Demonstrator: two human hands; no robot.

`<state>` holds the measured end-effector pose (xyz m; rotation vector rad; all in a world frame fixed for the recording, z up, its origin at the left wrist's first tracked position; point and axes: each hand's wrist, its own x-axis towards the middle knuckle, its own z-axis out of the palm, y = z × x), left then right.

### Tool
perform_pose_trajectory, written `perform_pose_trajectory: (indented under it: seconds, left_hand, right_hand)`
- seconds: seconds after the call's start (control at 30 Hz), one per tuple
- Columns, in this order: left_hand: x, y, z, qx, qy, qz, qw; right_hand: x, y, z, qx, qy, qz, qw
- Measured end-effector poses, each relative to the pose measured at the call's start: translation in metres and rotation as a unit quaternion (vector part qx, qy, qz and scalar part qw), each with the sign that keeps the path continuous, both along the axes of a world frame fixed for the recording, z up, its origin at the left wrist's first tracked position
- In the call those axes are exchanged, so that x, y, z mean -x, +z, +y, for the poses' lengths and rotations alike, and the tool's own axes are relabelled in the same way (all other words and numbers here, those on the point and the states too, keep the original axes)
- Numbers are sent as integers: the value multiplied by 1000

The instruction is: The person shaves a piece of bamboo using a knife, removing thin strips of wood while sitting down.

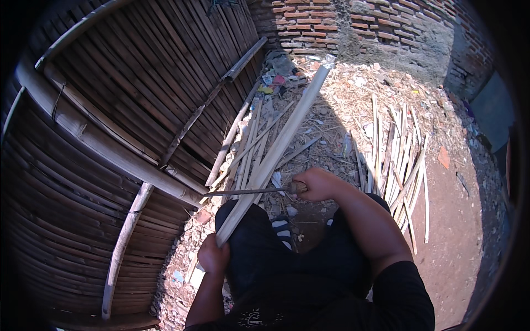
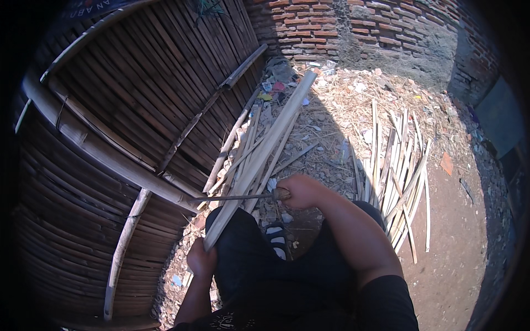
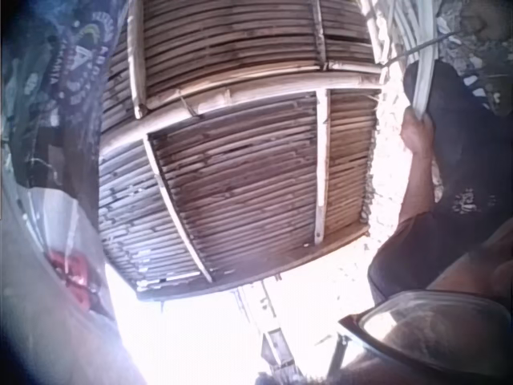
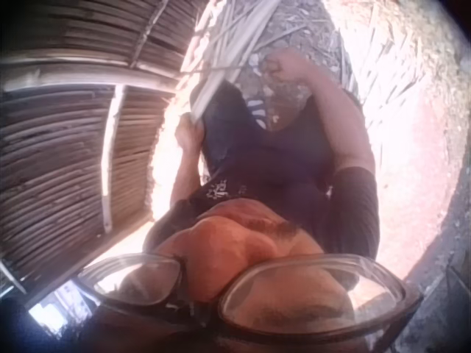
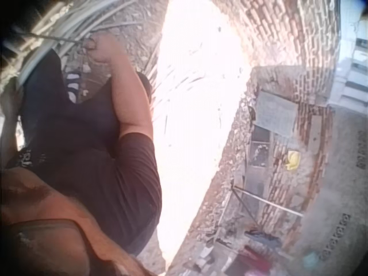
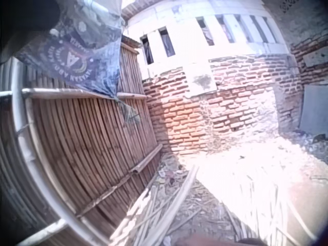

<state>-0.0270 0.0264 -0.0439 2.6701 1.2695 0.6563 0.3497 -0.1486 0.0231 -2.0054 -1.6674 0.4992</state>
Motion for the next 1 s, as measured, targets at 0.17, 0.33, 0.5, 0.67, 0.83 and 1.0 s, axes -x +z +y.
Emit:
perform_pose_trajectory:
  seconds: [0.17, 0.33, 0.5, 0.67, 0.83, 1.0]
  left_hand:
    - [-6, 5, -5, -44, -6, -34, 998]
    - [-4, -1, -3, -32, -10, -41, 999]
    - [-5, 3, -5, -29, -8, -46, 998]
    - [0, 4, -1, -19, -23, -40, 999]
    - [-5, 21, 9, 13, 6, -27, 1000]
    - [-50, 45, 65, 88, 16, 5, 996]
  right_hand:
    - [-33, -1, -18, -80, -110, 26, 990]
    - [-43, 4, -26, -135, -192, 54, 971]
    - [-19, 3, -12, -93, -90, -71, 989]
    - [-9, -2, -4, -81, -51, -192, 977]
    - [-40, 16, -26, -161, -258, -81, 949]
    - [-57, 20, -39, -216, -372, 52, 901]
